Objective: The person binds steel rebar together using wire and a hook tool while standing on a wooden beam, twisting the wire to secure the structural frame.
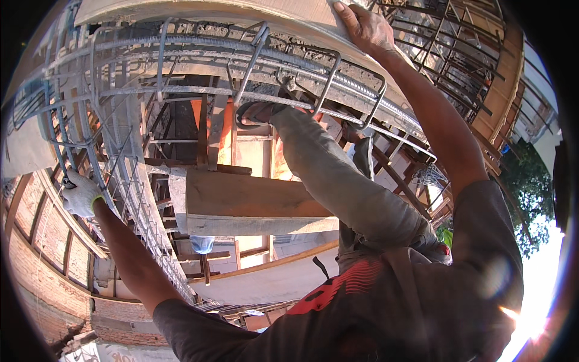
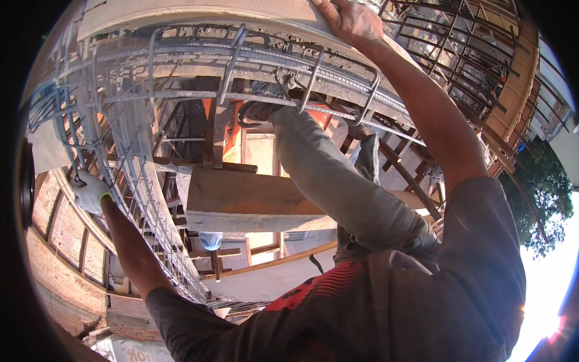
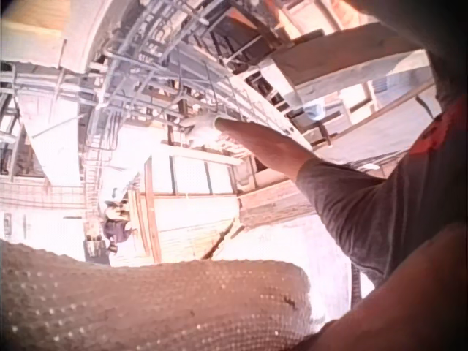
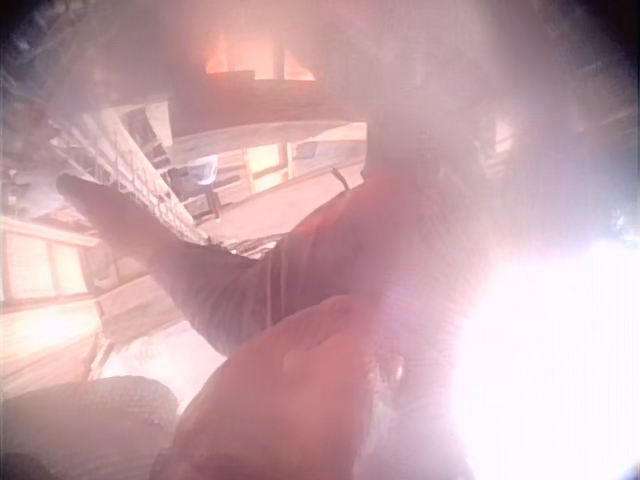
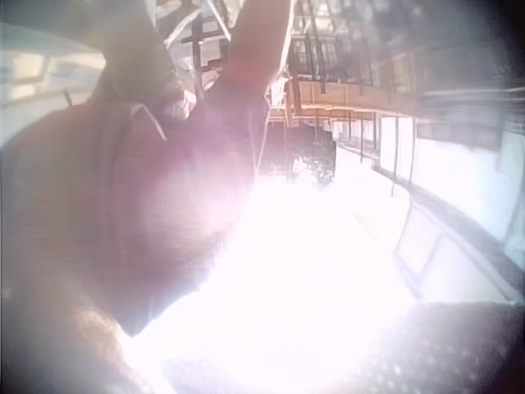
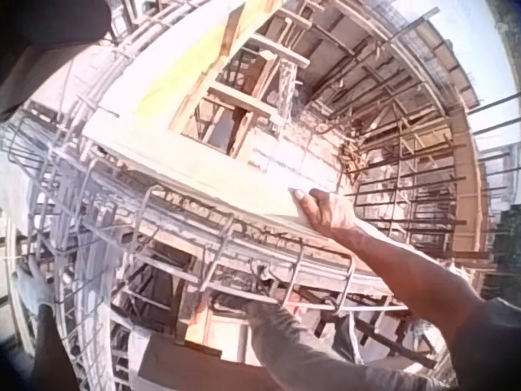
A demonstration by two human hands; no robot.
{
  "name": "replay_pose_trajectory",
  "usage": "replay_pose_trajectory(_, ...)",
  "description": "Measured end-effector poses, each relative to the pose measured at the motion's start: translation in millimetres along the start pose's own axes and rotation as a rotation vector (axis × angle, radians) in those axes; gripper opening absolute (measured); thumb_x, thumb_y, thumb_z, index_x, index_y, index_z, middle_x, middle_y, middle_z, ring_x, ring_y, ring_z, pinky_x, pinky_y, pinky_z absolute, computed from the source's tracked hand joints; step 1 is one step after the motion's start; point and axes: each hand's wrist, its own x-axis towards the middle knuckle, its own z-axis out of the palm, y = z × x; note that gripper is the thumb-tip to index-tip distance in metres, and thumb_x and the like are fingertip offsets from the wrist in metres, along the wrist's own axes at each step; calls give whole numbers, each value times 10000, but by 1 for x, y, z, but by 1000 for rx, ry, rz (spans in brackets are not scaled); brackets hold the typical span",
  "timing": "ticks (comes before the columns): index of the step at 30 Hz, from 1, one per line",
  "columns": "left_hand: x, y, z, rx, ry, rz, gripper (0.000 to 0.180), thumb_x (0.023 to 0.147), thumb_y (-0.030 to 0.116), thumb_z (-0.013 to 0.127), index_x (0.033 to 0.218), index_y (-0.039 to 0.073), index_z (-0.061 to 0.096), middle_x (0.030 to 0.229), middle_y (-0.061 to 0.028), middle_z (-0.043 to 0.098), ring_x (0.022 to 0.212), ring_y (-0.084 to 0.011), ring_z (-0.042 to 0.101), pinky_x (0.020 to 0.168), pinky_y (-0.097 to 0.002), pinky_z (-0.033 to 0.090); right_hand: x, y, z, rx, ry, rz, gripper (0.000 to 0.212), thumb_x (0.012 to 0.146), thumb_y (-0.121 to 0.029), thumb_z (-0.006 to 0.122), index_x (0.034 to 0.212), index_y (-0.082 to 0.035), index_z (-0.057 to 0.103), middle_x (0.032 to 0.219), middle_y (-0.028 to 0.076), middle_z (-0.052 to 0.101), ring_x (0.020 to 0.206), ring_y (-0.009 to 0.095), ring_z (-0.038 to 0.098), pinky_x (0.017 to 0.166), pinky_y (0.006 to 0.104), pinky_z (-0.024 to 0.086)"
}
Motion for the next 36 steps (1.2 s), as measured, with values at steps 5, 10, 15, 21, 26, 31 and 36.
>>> replay_pose_trajectory(5, 6, 1, 10, 36, 0, -6, 912, 869, 824, 442, 1267, 32, 658, 1243, -287, 564, 1142, -428, 609, 909, -535, 529, -2, 2, 0, 125, -14, 237, 867, 928, -856, 286, 1319, -197, 694, 1049, 187, 755, 1083, 384, 695, 944, 476, 518)
replay_pose_trajectory(10, 11, -13, 24, -12, -9, 5, 934, 846, 858, 452, 1213, 29, 677, 1166, -263, 604, 1098, -427, 623, 887, -538, 526, -9, -9, -5, 151, 54, 236, 774, 959, -787, 375, 1259, -166, 726, 1033, 199, 751, 1062, 399, 692, 943, 464, 513)
replay_pose_trajectory(15, 44, -42, 49, 109, 129, -36, 949, 810, 887, 470, 1004, -2, 741, 1005, -260, 686, 938, -434, 684, 788, -558, 556, -7, -3, -4, 214, 34, 161, 772, 966, -774, 385, 1237, -143, 737, 943, 196, 755, 1013, 394, 708, 952, 481, 509)
replay_pose_trajectory(21, 17, -22, 36, 189, 235, -286, 514, 820, 587, 584, 682, 110, 714, 773, -163, 730, 742, -346, 728, 612, -493, 567, -3, -24, -30, 299, -108, 76, 610, 1012, -594, 473, 1191, -58, 704, 910, 256, 725, 868, 450, 708, 802, 542, 552)
replay_pose_trajectory(26, -9, -18, 15, 111, -66, -98, 491, 852, 598, 567, 748, 133, 685, 862, -122, 750, 784, -297, 729, 632, -425, 557, -13, -13, -48, 469, -128, 64, 705, 998, -661, 436, 1114, -35, 739, 943, 271, 728, 924, 438, 715, 842, 525, 554)
replay_pose_trajectory(31, 6, -16, 26, 112, -110, -141, 531, 874, 656, 551, 974, 154, 693, 1040, -112, 729, 915, -297, 706, 761, -443, 539, -11, -5, -40, 410, -158, 13, 667, 1009, -647, 418, 1165, -79, 732, 1060, 252, 719, 991, 409, 708, 877, 506, 555)
replay_pose_trajectory(36, 11, -30, 37, 187, -147, -185, 611, 890, 705, 536, 1174, 185, 685, 1197, -101, 702, 1041, -296, 680, 889, -457, 518, -23, -10, -36, 277, -45, -147, 474, 1077, -510, 352, 1309, -242, 668, 1166, 199, 688, 1125, 366, 667, 955, 468, 532)
